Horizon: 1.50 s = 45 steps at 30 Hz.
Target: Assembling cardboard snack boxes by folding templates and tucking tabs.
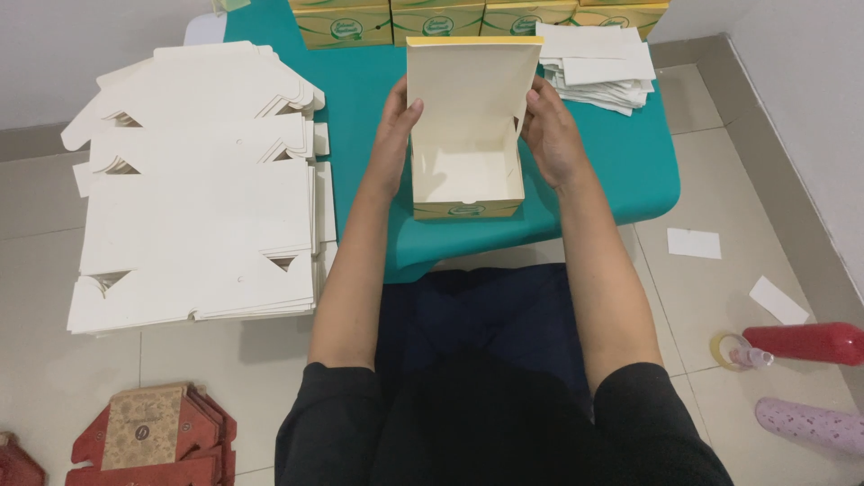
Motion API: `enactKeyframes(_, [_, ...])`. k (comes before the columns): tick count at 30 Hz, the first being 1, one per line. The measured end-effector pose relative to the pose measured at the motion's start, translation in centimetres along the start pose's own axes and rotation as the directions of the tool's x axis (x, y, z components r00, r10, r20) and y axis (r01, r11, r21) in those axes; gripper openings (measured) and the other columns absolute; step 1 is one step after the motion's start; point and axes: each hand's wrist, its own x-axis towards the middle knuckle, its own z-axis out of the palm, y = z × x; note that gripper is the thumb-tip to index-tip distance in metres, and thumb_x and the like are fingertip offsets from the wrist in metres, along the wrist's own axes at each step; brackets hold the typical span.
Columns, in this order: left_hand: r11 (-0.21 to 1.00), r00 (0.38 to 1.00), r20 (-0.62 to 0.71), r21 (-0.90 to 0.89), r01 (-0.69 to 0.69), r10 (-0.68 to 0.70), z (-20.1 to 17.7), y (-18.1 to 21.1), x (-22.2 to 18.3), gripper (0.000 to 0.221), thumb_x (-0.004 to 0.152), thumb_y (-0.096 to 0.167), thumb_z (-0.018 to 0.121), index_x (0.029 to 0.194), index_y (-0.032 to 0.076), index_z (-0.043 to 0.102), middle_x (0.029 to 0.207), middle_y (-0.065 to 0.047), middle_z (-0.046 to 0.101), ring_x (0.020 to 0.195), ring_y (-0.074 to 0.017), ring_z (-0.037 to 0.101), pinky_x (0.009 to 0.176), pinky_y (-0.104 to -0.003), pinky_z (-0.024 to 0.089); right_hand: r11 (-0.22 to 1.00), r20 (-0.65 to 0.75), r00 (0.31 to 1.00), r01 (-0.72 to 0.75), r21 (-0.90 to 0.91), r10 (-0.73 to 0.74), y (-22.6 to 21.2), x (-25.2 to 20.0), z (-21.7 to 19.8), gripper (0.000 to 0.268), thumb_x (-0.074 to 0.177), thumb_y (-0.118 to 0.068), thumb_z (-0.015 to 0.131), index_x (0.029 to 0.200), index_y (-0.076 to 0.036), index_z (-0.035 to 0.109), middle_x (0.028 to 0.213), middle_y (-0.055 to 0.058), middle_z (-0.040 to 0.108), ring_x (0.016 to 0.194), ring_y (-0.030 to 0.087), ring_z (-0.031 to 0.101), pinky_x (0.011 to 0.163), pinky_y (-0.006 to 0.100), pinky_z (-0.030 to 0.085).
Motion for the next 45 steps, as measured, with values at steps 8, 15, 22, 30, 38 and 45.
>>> enactKeyframes(8, [0.995, 0.996, 0.038, -0.071, -0.077, 0.08, -0.6, -1.1, -2.6, 0.057, 0.09, 0.016, 0.054, 0.143, 0.005, 0.035, 0.146, -0.017, 0.041, 0.138, -0.0286, 0.037, 0.113, -0.038, 0.027, 0.997, 0.041, 0.996, 0.078, 0.017, -0.078, 1.3, -1.7, -0.8, 0.061, 0.083, -0.02, 0.043, 0.14, 0.0, 0.036, 0.144, 0.019, 0.04, 0.136, 0.032, 0.033, 0.112, 0.043, 0.023])
enactKeyframes(15, [0.994, 0.994, 0.066, -0.075, -0.085, 0.09, -0.6, -1.0, -3.2, 0.061, 0.084, 0.009, 0.051, 0.144, 0.009, 0.037, 0.148, -0.016, 0.039, 0.139, -0.0312, 0.036, 0.114, -0.041, 0.027, 0.998, 0.07, 0.996, 0.061, -0.013, -0.06, 0.9, -2.6, -0.4, 0.071, 0.074, -0.022, 0.041, 0.143, -0.008, 0.037, 0.148, 0.012, 0.039, 0.137, 0.03, 0.034, 0.113, 0.043, 0.026])
enactKeyframes(22, [0.994, 0.993, 0.062, -0.06, -0.094, 0.097, -0.9, -1.6, -2.9, 0.058, 0.089, 0.015, 0.056, 0.144, 0.008, 0.036, 0.145, -0.015, 0.043, 0.137, -0.0287, 0.039, 0.113, -0.039, 0.03, 0.995, -0.015, 0.996, 0.083, 0.055, -0.083, 2.3, -2.3, -1.3, 0.055, 0.084, -0.021, 0.043, 0.135, -0.001, 0.044, 0.137, 0.017, 0.047, 0.13, 0.031, 0.038, 0.11, 0.044, 0.024])
enactKeyframes(30, [0.989, 0.988, 0.093, -0.086, -0.117, 0.125, -1.1, -1.5, -3.3, 0.062, 0.085, 0.011, 0.055, 0.145, 0.011, 0.038, 0.149, -0.012, 0.04, 0.138, -0.0291, 0.038, 0.116, -0.04, 0.027, 0.995, 0.07, 0.993, 0.097, -0.029, -0.094, 1.4, -2.7, -0.5, 0.071, 0.074, -0.019, 0.038, 0.143, -0.001, 0.035, 0.152, 0.014, 0.032, 0.144, 0.032, 0.023, 0.116, 0.047, 0.021])
enactKeyframes(38, [0.989, 0.986, 0.105, -0.088, -0.118, 0.127, -1.1, -1.2, -3.5, 0.063, 0.084, 0.012, 0.056, 0.145, 0.012, 0.038, 0.15, -0.013, 0.04, 0.14, -0.03, 0.036, 0.117, -0.041, 0.025, 0.995, 0.043, 0.995, 0.097, -0.034, -0.095, 1.7, -3.2, -0.2, 0.073, 0.075, -0.02, 0.04, 0.144, -0.002, 0.032, 0.152, 0.012, 0.033, 0.143, 0.029, 0.028, 0.117, 0.042, 0.023])
enactKeyframes(45, [0.987, 0.983, 0.106, -0.07, -0.142, 0.149, -1.0, -1.2, -3.5, 0.062, 0.087, 0.014, 0.058, 0.145, 0.014, 0.038, 0.151, -0.012, 0.039, 0.141, -0.0301, 0.037, 0.117, -0.042, 0.026, 0.994, 0.051, 0.993, 0.105, -0.017, -0.104, 2.1, -3.0, -0.5, 0.074, 0.075, -0.025, 0.045, 0.144, -0.003, 0.034, 0.153, 0.012, 0.032, 0.144, 0.029, 0.026, 0.117, 0.044, 0.022])
